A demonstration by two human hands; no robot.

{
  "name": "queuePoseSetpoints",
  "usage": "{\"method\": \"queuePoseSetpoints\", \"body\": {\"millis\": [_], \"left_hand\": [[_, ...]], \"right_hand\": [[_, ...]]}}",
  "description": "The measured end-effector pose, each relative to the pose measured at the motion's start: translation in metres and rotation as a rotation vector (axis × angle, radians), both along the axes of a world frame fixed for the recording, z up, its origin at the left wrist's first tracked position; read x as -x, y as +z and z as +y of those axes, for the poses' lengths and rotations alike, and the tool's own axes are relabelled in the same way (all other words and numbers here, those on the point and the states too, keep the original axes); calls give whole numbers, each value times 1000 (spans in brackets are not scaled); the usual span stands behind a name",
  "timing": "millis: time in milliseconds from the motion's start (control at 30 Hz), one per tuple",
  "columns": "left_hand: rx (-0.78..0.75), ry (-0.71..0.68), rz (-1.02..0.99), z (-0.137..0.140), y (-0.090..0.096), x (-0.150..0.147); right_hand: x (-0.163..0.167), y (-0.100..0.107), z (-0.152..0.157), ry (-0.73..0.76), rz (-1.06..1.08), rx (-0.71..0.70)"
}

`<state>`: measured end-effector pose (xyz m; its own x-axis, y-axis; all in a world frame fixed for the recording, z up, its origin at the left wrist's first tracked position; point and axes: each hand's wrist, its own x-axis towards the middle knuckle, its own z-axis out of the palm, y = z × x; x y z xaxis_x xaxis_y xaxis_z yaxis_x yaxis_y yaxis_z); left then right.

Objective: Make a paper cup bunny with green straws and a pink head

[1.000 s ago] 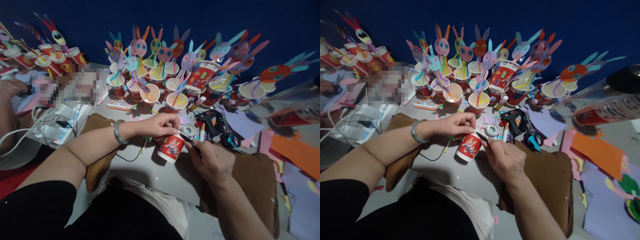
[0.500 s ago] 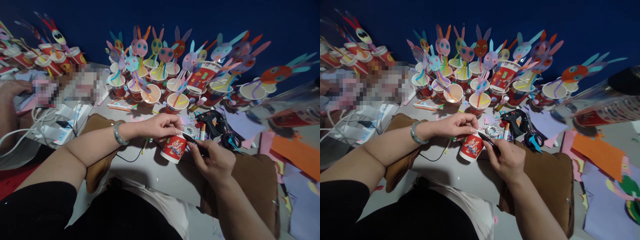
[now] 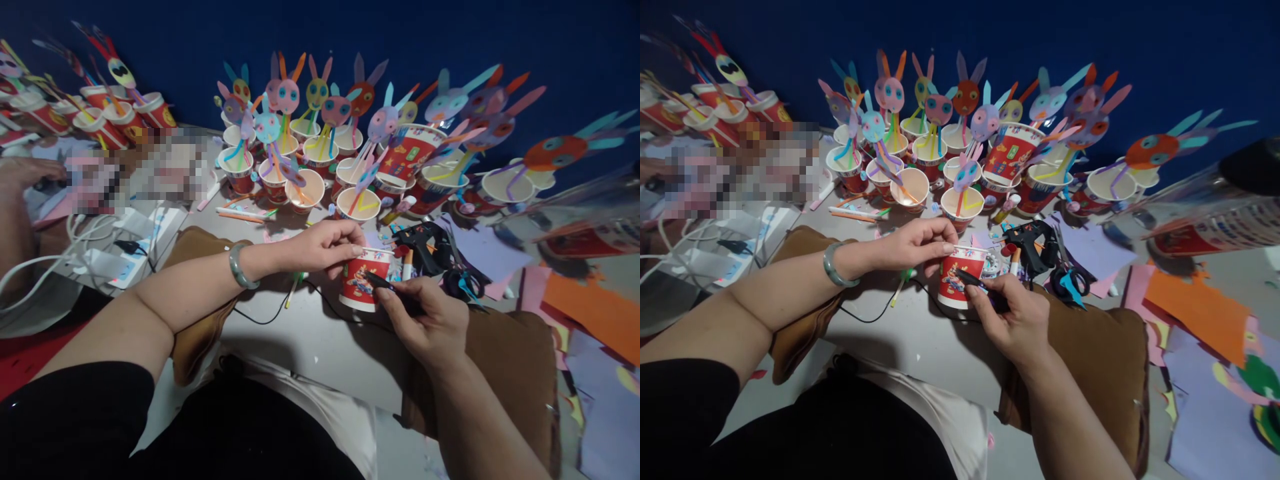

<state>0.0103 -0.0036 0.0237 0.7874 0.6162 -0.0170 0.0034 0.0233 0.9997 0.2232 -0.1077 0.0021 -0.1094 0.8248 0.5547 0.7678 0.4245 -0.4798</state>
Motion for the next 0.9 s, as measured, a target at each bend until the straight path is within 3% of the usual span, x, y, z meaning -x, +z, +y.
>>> {"method": "queuePoseSetpoints", "body": {"millis": [333,700,900], "left_hand": [[-22,0,-5,-3,-3,-2],[-157,64,29,-14,-15,-6],[-57,78,5,-19,-17,-9]], "right_hand": [[2,3,-1,-68,-23,15],[2,0,-3,-69,-105,-27],[2,1,-3,-63,-93,-8]]}}
